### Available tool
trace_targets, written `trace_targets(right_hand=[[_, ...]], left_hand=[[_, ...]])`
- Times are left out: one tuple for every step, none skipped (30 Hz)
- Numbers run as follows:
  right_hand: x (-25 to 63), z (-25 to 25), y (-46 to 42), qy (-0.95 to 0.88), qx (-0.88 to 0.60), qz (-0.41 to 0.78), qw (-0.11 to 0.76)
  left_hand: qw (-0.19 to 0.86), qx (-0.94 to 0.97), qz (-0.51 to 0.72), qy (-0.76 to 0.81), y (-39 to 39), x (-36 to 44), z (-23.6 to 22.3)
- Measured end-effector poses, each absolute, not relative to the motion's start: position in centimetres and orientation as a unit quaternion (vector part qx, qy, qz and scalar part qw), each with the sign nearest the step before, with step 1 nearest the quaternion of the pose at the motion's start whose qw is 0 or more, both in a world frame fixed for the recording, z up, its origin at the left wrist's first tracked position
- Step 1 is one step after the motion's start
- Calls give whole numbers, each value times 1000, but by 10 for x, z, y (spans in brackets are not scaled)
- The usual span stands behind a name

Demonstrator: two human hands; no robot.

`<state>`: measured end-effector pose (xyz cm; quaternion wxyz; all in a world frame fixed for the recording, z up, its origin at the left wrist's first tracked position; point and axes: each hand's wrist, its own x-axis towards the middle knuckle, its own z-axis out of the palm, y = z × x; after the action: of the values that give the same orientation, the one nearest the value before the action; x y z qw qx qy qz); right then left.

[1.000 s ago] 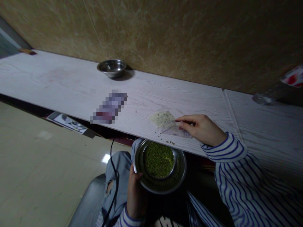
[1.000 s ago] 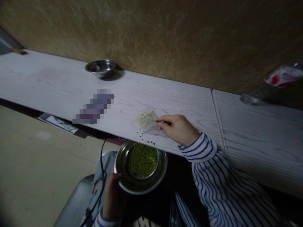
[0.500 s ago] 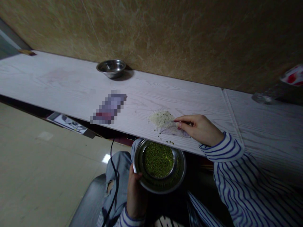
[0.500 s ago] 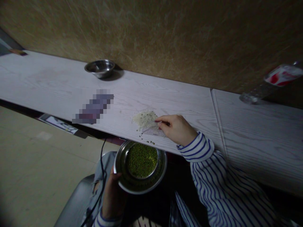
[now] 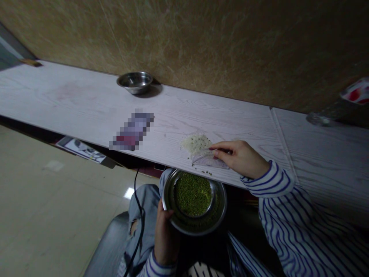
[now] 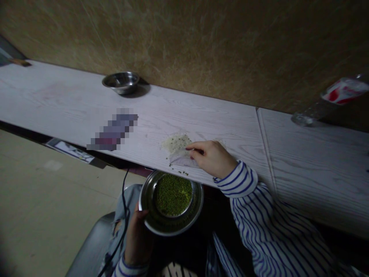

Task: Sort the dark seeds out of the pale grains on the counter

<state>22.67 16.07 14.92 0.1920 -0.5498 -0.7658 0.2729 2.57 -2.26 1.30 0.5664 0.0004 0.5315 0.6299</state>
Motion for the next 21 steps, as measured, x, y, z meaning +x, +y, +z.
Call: trace_targets(right_hand=[[226,150,160,-768,-546,275,191],[226,150,160,-770,-541,278,193],[226,150,160,-770,-538,281,197],[227,151,160,-768,-537,284,201],[228,151,159,-766,-538,288,203],[229,152,159,-763,-540,291,203],[230,152,158,-761,-542,294,202],[231,153,158,-760,-544,296,198],[231,153,157,-760,-545,297,193],[231,153,157,-760,-547,297,188],[230,153,157,-760,-549,295,183],[230,153,157,-760,-552,293,179],[229,152,158,-761,-554,288,178],[229,152,158,-762,-554,284,179],[228,151,159,-763,-554,278,184],[227,151,160,-764,-552,274,189],[227,150,160,-766,-550,271,193],[226,150,161,-767,-548,270,196],[224,150,161,-768,-545,271,197],[222,150,161,-769,-542,274,198],[220,150,161,-770,-539,277,200]], left_hand=[[566,-1,630,532,-22,26,13],[566,0,630,531,-22,27,12],[567,2,629,531,-22,27,12],[567,4,629,532,-22,27,11],[565,6,630,533,-22,28,10],[563,4,630,534,-22,28,10],[561,0,631,536,-22,28,9],[559,-4,631,537,-22,28,9],[559,-5,631,538,-22,28,9],[559,-5,630,539,-22,28,10],[560,-3,629,540,-22,28,10],[559,0,628,541,-22,27,10],[560,4,627,542,-22,27,11],[561,6,627,541,-22,27,11],[563,8,626,539,-22,26,11],[567,9,626,535,-23,26,12],[570,10,627,531,-23,26,12],[573,11,628,527,-23,25,12],[575,13,628,524,-24,24,11],[577,16,627,523,-24,24,11],[578,18,627,522,-25,23,10]])
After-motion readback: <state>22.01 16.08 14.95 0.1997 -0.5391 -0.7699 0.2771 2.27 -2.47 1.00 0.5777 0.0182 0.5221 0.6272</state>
